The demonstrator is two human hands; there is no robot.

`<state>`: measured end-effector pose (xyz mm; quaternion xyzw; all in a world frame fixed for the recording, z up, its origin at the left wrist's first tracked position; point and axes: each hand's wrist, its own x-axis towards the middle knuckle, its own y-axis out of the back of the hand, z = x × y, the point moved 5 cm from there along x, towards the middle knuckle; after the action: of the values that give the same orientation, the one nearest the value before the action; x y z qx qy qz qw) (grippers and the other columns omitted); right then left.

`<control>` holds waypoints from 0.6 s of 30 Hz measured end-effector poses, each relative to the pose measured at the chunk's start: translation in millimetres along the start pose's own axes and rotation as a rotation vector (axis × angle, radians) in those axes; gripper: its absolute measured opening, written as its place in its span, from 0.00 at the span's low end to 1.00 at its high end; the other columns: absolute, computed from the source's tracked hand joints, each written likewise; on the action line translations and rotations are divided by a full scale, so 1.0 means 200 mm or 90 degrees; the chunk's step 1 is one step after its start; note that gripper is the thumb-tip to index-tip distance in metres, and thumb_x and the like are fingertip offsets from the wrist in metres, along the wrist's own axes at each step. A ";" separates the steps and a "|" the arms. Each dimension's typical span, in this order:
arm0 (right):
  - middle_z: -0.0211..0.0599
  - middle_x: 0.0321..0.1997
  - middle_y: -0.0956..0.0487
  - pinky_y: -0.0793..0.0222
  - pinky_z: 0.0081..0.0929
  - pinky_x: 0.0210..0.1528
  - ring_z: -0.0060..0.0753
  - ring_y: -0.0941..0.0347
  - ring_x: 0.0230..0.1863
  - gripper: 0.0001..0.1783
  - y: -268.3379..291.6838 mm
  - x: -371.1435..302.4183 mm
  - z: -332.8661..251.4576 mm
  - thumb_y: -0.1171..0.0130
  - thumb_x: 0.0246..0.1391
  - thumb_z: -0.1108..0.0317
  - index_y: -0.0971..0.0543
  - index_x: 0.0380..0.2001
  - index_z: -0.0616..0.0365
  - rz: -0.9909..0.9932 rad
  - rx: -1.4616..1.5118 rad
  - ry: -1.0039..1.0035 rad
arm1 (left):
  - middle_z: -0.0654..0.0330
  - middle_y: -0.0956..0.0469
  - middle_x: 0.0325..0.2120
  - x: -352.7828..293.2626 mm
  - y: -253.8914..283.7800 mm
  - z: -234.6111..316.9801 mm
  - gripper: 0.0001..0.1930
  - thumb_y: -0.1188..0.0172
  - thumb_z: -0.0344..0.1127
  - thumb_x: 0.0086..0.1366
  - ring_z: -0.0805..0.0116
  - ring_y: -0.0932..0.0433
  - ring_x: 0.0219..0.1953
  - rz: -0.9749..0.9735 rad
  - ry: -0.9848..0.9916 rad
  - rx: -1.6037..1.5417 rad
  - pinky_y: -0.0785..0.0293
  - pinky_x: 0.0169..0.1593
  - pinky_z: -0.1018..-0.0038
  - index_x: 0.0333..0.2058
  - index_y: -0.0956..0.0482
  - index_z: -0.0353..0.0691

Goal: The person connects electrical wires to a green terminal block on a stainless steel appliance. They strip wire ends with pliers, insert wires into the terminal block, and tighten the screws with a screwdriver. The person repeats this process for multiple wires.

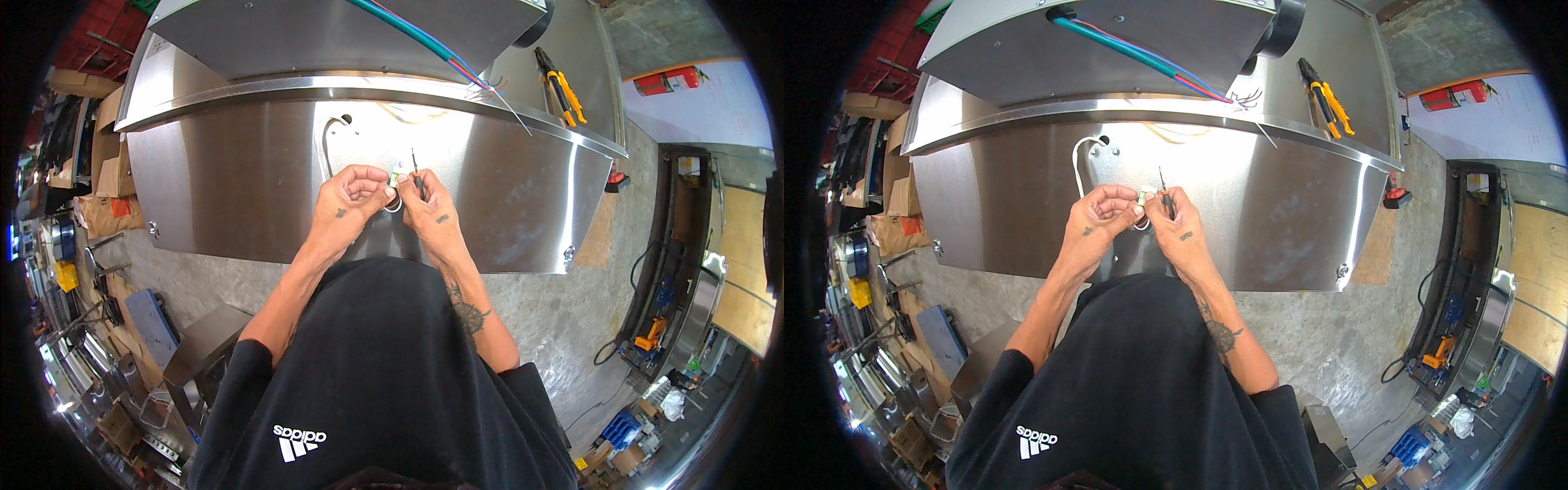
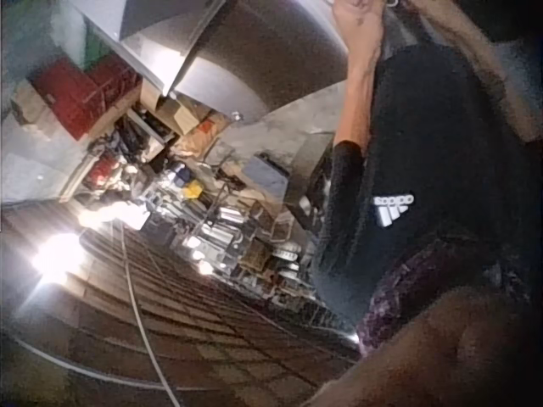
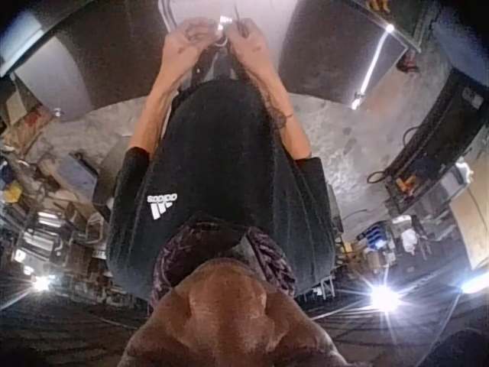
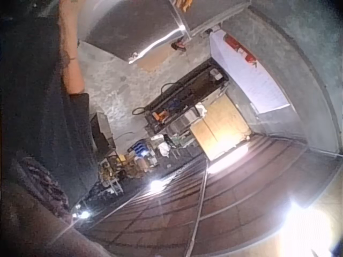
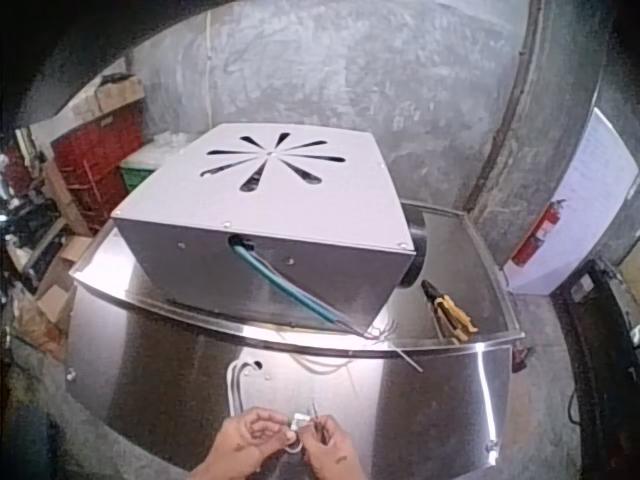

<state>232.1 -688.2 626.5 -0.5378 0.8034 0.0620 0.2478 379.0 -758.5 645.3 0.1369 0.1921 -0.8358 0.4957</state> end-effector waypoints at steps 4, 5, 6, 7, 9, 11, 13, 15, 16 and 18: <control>0.13 0.27 0.34 0.52 0.17 0.25 0.08 0.45 0.24 0.13 0.00 0.00 -0.02 0.38 0.79 0.57 0.24 0.44 0.54 -0.030 0.016 -0.021 | 0.59 0.12 0.41 0.00 0.00 0.00 0.18 0.28 0.26 0.73 0.74 0.14 0.45 -0.033 -0.003 -0.002 0.19 0.54 0.76 0.59 0.19 0.33; 0.13 0.27 0.34 0.52 0.17 0.25 0.08 0.45 0.24 0.13 0.01 0.00 -0.02 0.38 0.79 0.57 0.24 0.44 0.54 -0.042 0.022 -0.037 | 0.60 0.13 0.41 -0.01 -0.01 0.02 0.19 0.29 0.26 0.74 0.75 0.14 0.45 -0.048 -0.005 0.011 0.19 0.54 0.75 0.61 0.19 0.34; 0.13 0.27 0.34 0.52 0.17 0.25 0.08 0.45 0.24 0.13 0.02 0.00 -0.02 0.37 0.78 0.57 0.24 0.45 0.54 -0.053 0.029 -0.052 | 0.61 0.13 0.41 -0.02 -0.02 0.04 0.20 0.29 0.26 0.74 0.75 0.15 0.45 -0.062 -0.007 0.024 0.19 0.55 0.75 0.62 0.19 0.36; 0.14 0.28 0.33 0.50 0.18 0.25 0.08 0.44 0.25 0.14 0.03 0.00 -0.02 0.37 0.78 0.56 0.23 0.45 0.55 -0.067 0.032 -0.058 | 0.63 0.14 0.41 -0.01 -0.02 0.04 0.21 0.30 0.26 0.74 0.75 0.15 0.46 -0.093 -0.004 0.043 0.20 0.55 0.75 0.64 0.19 0.38; 0.16 0.30 0.31 0.47 0.18 0.26 0.08 0.41 0.26 0.15 0.05 0.00 0.00 0.37 0.78 0.54 0.21 0.46 0.56 -0.098 0.040 -0.069 | 0.66 0.16 0.40 0.01 -0.01 0.03 0.23 0.30 0.27 0.75 0.76 0.16 0.46 -0.153 0.001 0.081 0.20 0.56 0.74 0.67 0.20 0.41; 0.16 0.31 0.30 0.45 0.17 0.27 0.08 0.40 0.27 0.16 0.07 0.00 0.01 0.36 0.77 0.52 0.21 0.46 0.55 -0.116 0.041 -0.079 | 0.67 0.17 0.40 0.01 0.00 0.03 0.23 0.31 0.28 0.76 0.78 0.17 0.46 -0.168 -0.013 0.111 0.21 0.56 0.75 0.67 0.20 0.41; 0.20 0.32 0.27 0.40 0.20 0.29 0.13 0.36 0.28 0.16 0.08 -0.03 0.01 0.38 0.78 0.52 0.21 0.46 0.55 -0.100 0.019 -0.090 | 0.68 0.18 0.40 -0.01 -0.01 0.02 0.23 0.32 0.29 0.77 0.79 0.18 0.45 -0.168 -0.020 0.131 0.22 0.55 0.76 0.68 0.20 0.41; 0.27 0.31 0.24 0.33 0.27 0.32 0.21 0.30 0.29 0.17 0.08 -0.06 0.00 0.41 0.80 0.53 0.21 0.46 0.57 -0.054 -0.026 -0.089 | 0.68 0.18 0.39 -0.03 -0.01 0.02 0.23 0.32 0.30 0.77 0.80 0.19 0.45 -0.154 -0.030 0.148 0.22 0.54 0.76 0.68 0.20 0.41; 0.28 0.32 0.24 0.32 0.29 0.33 0.22 0.30 0.29 0.18 0.10 -0.07 -0.04 0.44 0.81 0.53 0.22 0.47 0.59 0.004 -0.118 0.011 | 0.68 0.18 0.39 -0.03 -0.01 0.02 0.23 0.33 0.31 0.78 0.80 0.19 0.45 -0.147 -0.046 0.171 0.23 0.54 0.76 0.68 0.20 0.41; 0.32 0.32 0.24 0.29 0.33 0.35 0.25 0.29 0.31 0.21 0.14 -0.14 -0.11 0.49 0.84 0.53 0.23 0.50 0.63 0.119 -0.299 0.209 | 0.68 0.18 0.39 -0.04 -0.02 0.03 0.22 0.33 0.31 0.78 0.80 0.20 0.44 -0.133 -0.078 0.217 0.23 0.54 0.76 0.68 0.21 0.41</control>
<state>208.1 -662.1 654.0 -0.5067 0.8427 0.1807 -0.0234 378.9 -753.1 654.6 0.1472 0.0305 -0.9099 0.3865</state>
